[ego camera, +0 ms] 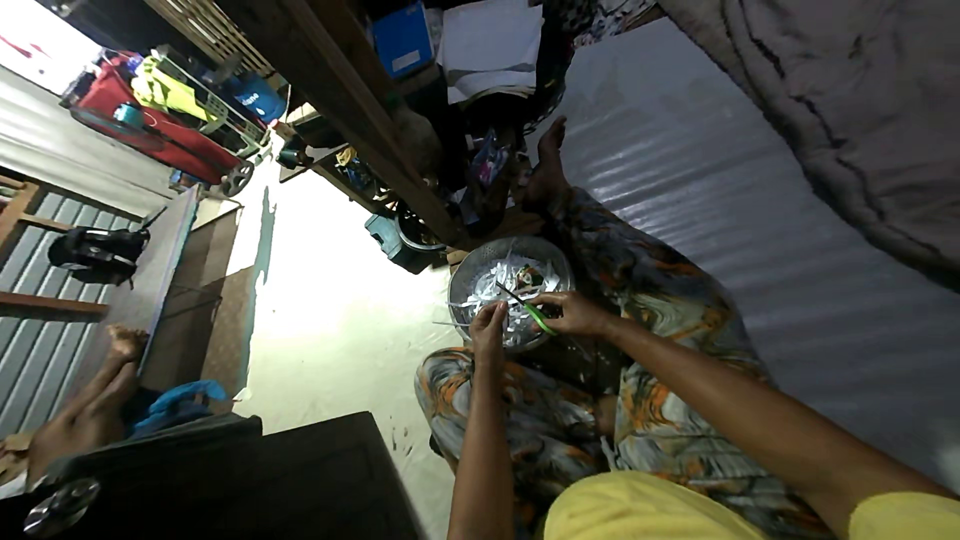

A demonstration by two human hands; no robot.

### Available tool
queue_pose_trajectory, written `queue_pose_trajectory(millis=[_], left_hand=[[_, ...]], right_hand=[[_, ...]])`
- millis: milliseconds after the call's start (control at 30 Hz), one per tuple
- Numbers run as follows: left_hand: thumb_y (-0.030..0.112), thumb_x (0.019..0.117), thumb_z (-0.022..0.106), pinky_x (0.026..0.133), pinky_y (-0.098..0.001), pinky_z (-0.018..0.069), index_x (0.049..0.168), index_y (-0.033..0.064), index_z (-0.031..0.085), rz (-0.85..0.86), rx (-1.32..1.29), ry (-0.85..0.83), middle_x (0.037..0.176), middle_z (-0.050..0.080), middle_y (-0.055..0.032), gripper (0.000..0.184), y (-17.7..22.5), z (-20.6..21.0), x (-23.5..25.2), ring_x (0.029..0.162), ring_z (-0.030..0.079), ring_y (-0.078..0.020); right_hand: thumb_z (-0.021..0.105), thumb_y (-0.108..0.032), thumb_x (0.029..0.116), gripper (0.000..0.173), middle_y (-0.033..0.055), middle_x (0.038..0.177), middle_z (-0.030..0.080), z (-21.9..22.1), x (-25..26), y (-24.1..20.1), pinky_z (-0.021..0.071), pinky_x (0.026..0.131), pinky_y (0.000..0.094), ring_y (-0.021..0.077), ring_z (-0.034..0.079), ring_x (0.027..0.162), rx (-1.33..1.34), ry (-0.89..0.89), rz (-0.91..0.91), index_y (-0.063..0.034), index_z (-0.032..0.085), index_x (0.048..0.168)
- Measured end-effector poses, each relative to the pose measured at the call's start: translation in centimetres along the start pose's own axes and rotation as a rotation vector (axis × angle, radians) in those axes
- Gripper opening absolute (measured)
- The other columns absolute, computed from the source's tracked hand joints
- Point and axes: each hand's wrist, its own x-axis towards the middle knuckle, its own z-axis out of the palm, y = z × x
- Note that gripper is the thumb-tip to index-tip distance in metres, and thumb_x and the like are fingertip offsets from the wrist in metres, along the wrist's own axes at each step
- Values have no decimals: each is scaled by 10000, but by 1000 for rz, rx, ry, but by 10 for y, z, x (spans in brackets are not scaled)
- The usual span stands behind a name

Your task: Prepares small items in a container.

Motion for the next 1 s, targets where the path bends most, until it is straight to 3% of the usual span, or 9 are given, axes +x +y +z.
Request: queue_pose_trajectory(millis=[300,567,767,1000], left_hand=[[6,987,578,672,-203,517,967,-20,667,0,-28,4,811,656,8,95,-1,0,0,681,583,-27],[6,1002,556,672,-211,530,977,-19,660,-24,-63,35,801,651,2,109,1,0,1,679,595,-41],[6,994,570,649,-204,519,974,-23,664,-15,-57,32,793,652,0,100,0,0,1,661,584,-34],[4,994,568,660,-201,511,977,-26,655,-4,-12,12,801,648,8,94,1,1,-1,669,575,-23]], right_hand=[[687,-156,960,392,171,1040,675,0,1,2,512,804,308,156,604,821,-10,10,3,27,624,1300],[710,-234,955,481,228,1098,683,-1,1,-1,528,877,407,260,658,909,-54,-7,19,44,596,1331],[723,-226,949,496,231,1151,670,-2,-1,-2,525,882,375,246,650,930,-55,-29,7,42,592,1345],[719,-194,943,472,214,1080,680,0,0,0,524,839,360,220,636,867,-39,-20,-1,39,599,1336]])
